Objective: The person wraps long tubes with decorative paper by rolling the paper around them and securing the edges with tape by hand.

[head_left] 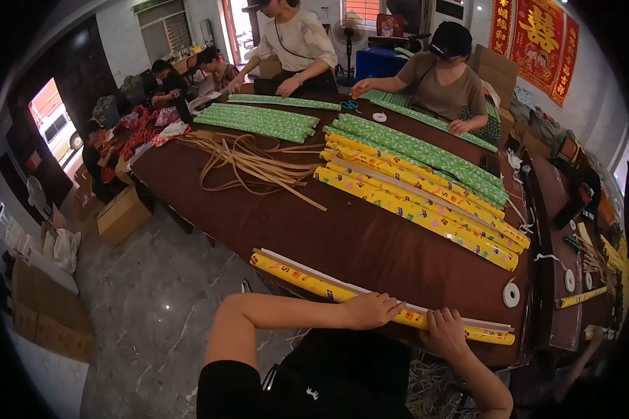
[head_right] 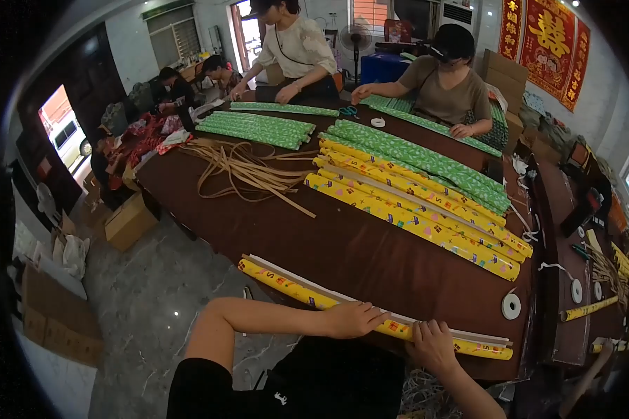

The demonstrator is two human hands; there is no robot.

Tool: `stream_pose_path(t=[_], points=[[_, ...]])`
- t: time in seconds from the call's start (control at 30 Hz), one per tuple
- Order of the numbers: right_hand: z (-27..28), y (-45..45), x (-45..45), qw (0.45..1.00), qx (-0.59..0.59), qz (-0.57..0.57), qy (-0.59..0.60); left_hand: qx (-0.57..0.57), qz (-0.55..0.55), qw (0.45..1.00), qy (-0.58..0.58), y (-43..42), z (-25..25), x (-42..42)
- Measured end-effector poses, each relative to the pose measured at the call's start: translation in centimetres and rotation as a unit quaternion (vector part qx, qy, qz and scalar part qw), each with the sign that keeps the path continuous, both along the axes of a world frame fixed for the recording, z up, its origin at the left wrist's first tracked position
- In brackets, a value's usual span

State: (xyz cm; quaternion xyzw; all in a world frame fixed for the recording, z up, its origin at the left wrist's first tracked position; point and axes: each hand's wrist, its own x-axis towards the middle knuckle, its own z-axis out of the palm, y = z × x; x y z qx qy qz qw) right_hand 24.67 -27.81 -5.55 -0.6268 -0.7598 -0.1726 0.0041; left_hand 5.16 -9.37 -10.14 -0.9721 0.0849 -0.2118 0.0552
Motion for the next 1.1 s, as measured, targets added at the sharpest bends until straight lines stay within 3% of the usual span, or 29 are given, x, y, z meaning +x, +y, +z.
stream_pose_path(t=[0.1,0.2,0.27,0.5,0.6,0.83,0.93,1.1], points=[[-0.4,-0.2,0.6,1.000,-0.026,0.015,0.001,-0.027,-0.012,0.999,0.014,-0.2,0.8,0.1],[-1.4,-0.6,0.9,0.999,-0.003,0.011,-0.032,0.014,-0.011,1.000,-0.006,-0.2,1.3,0.0],[-1.1,-0.5,0.6,0.999,0.020,0.006,-0.044,0.056,-0.008,0.995,-0.082,0.0,1.9,0.0],[-1.3,-0.5,0.5,0.999,0.025,0.004,-0.038,0.061,-0.010,0.993,-0.102,0.2,1.1,0.1],[0.3,-0.4,-0.7,0.999,0.004,-0.019,0.025,0.041,-0.020,0.992,-0.113,0.2,0.8,0.0],[-2.2,-1.2,0.0,1.000,0.002,-0.028,0.008,0.008,-0.016,0.996,-0.088,0.0,-0.3,0.2],[-2.7,-1.3,-0.1,0.999,0.029,-0.041,-0.004,-0.096,-0.077,0.991,-0.059,0.4,0.6,0.5],[-4.1,-1.3,1.3,0.999,0.000,-0.042,0.005,-0.053,-0.062,0.994,-0.080,0.1,-0.2,1.2]])
